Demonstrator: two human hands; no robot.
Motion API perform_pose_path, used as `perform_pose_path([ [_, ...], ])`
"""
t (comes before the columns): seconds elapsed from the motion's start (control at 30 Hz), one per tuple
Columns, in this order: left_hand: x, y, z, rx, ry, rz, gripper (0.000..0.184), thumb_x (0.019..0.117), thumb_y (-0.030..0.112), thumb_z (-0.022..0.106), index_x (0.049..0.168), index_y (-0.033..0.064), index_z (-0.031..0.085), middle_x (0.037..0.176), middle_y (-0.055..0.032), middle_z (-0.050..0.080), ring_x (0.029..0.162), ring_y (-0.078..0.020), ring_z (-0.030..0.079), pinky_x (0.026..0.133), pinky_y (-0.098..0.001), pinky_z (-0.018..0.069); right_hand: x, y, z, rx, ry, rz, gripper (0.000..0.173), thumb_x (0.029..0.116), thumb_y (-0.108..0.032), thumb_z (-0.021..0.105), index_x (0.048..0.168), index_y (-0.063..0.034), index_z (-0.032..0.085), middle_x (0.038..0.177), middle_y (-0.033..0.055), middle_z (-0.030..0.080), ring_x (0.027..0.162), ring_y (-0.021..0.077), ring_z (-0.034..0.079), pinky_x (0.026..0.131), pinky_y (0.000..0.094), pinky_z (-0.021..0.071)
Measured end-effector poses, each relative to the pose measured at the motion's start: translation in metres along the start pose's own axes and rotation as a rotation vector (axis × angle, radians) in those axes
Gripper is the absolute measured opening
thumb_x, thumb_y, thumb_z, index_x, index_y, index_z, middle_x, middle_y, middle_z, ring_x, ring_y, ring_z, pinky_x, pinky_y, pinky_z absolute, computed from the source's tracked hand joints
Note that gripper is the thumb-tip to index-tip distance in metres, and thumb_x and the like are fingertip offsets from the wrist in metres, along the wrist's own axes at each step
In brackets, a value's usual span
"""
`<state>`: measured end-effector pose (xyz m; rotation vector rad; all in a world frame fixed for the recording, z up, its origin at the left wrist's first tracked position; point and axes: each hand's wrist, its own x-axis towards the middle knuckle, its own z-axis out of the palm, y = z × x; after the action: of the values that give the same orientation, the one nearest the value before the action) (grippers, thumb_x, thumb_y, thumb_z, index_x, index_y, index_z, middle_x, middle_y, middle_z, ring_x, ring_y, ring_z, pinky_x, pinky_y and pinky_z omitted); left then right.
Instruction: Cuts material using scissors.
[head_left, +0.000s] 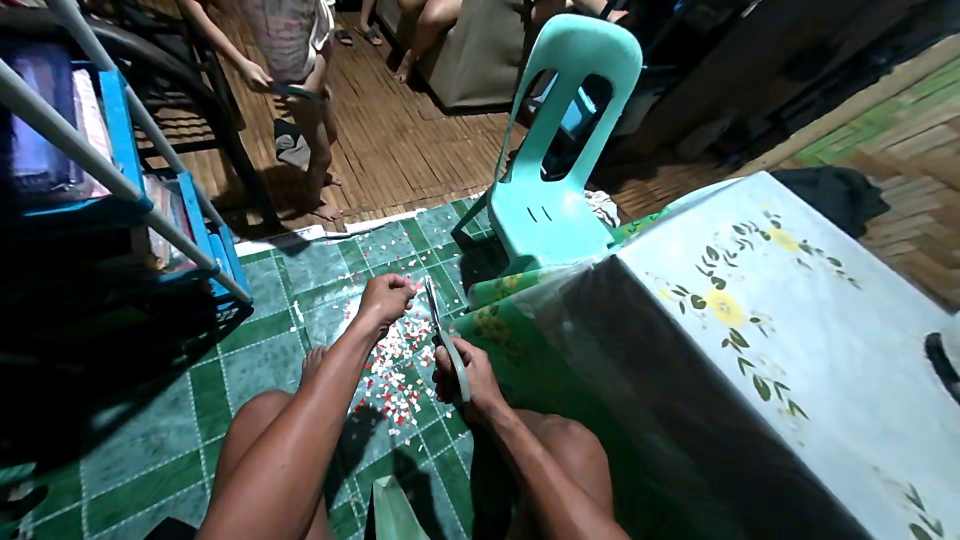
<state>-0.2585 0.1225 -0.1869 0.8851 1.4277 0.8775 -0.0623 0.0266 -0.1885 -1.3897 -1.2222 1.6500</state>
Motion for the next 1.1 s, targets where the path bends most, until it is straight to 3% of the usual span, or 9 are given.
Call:
perform_pose_path([
  [0.23,-0.0019,0.0001,0.0080,-0.066,-0.048,-0.011,0.014,0.0992,0.007,0.064,0.113,0.0025,0.066,0.092,-0.0079,0.066,0.067,-0.0119,0.061,0.064,-0.0265,0.0539,0.0010,0.0007,0.0006,-0.012,-0.026,-0.003,0.042,0.1008,-0.035,0.065,0.126,-0.0015,0.061,0.077,0.0127,0.069,0.057,0.0209,0.067,0.052,0.0365,0.0598],
  [0.47,-0.0011,-0.0003,0.0081,-0.049,-0.050,-0.016,0.017,0.0971,0.007,0.068,0.114,0.0020,0.065,0.090,-0.0083,0.067,0.066,-0.0118,0.062,0.063,-0.0261,0.0540,0.0011,-0.0004,0.0016,-0.064,0.029,-0.003,0.042,0.0969,-0.033,0.072,0.125,-0.0021,0.065,0.073,0.0130,0.068,0.054,0.0222,0.066,0.049,0.0383,0.0601],
  [0.63,0.0007,-0.0030,0.0055,-0.064,-0.013,-0.007,0.016,0.0984,0.010,0.068,0.112,0.0024,0.065,0.091,-0.0079,0.067,0.067,-0.0120,0.062,0.064,-0.0271,0.0538,0.0025,0.0027,0.0021,0.007,0.004,0.006,0.043,0.1006,-0.035,0.066,0.126,-0.0007,0.062,0.076,0.0137,0.068,0.056,0.0228,0.067,0.052,0.0390,0.0607],
  [0.83,-0.0020,0.0002,0.0071,-0.131,-0.012,-0.016,0.016,0.0983,0.001,0.060,0.114,0.0001,0.064,0.093,-0.0094,0.065,0.071,-0.0131,0.062,0.067,-0.0280,0.0547,0.0026,0.0027,0.0019,0.007,-0.019,0.036,0.046,0.1011,-0.042,0.062,0.122,-0.0015,0.062,0.076,0.0127,0.067,0.057,0.0220,0.067,0.052,0.0375,0.0602],
  [0.93,-0.0012,-0.0004,0.0080,-0.132,-0.017,-0.002,0.019,0.0969,-0.002,0.061,0.115,0.0002,0.065,0.097,-0.0104,0.066,0.073,-0.0145,0.063,0.069,-0.0299,0.0558,0.0033,0.0044,0.0021,-0.005,-0.019,0.035,0.045,0.1014,-0.041,0.062,0.123,-0.0016,0.062,0.075,0.0124,0.067,0.056,0.0218,0.066,0.051,0.0373,0.0594],
  [1.1,-0.0033,0.0007,0.0101,-0.119,-0.055,-0.014,0.018,0.0956,-0.003,0.062,0.114,-0.0005,0.065,0.091,-0.0097,0.066,0.070,-0.0134,0.063,0.067,-0.0273,0.0550,0.0034,0.0018,0.0035,-0.032,-0.019,0.027,0.041,0.1015,-0.035,0.064,0.127,-0.0024,0.061,0.076,0.0120,0.068,0.056,0.0208,0.066,0.051,0.0366,0.0591],
])
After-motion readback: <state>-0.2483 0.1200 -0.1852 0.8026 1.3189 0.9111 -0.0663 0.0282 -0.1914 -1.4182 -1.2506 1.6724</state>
